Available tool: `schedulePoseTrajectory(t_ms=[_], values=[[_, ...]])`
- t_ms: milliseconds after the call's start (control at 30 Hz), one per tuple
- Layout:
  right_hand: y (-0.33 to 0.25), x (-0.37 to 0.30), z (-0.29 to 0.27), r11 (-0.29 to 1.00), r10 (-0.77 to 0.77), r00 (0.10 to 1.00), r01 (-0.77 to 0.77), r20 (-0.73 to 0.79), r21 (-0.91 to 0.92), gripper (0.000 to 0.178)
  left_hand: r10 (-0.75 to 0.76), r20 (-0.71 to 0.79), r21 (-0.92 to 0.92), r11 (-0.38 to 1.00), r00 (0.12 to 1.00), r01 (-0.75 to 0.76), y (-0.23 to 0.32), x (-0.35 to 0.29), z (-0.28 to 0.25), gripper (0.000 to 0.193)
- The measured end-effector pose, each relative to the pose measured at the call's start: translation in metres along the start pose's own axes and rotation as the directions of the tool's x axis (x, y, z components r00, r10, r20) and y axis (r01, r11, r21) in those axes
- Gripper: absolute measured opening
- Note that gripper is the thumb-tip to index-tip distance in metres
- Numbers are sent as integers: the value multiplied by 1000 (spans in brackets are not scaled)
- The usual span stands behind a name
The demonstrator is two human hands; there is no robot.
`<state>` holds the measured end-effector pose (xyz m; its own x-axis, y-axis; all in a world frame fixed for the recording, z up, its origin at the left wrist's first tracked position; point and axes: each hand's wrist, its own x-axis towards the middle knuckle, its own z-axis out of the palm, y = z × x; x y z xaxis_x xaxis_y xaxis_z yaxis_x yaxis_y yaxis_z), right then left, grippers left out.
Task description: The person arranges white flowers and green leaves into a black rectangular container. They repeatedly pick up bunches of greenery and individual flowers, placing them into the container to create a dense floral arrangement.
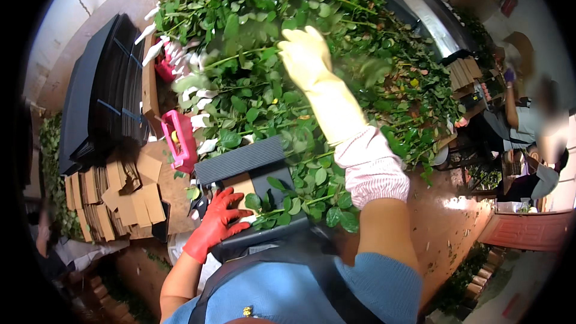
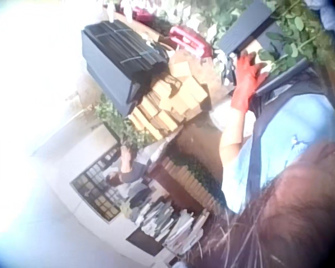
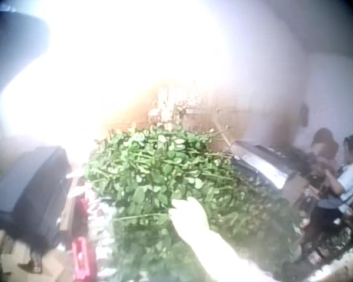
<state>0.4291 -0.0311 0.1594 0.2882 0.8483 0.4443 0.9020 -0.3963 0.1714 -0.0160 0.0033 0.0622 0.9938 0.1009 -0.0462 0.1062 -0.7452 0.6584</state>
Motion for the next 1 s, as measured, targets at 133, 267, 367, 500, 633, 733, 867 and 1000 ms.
schedulePoseTrajectory(t_ms=[133,267,367,500,633,733,867,1000], values=[[4,0,5,911,52,988,-106,146,399,26,2,0,2,1000,1000,-2,4,10,-4,38],[-14,2,-24,941,5,990,-51,137,333,27,-15,-10,-42,999,1000,14,5,5,0,37],[-14,9,-24,965,17,970,-80,244,249,23,-27,-6,-37,999,1000,27,4,3,-2,37],[-2,34,-32,214,388,882,-370,269,904,21,-27,-7,-40,999,1000,26,3,3,-3,37],[9,72,10,904,407,739,-243,537,-351,37,-28,-9,-39,999,1000,27,5,3,-4,34],[-26,63,51,950,292,287,-197,912,-243,47,-43,5,-26,999,999,44,6,3,-3,35],[-13,-16,166,954,176,715,45,677,-295,45,-6,15,-22,1000,1000,6,6,7,-4,36],[-19,18,98,981,181,530,-37,829,-191,26,-13,-21,-27,1000,1000,13,3,1,2,37]])
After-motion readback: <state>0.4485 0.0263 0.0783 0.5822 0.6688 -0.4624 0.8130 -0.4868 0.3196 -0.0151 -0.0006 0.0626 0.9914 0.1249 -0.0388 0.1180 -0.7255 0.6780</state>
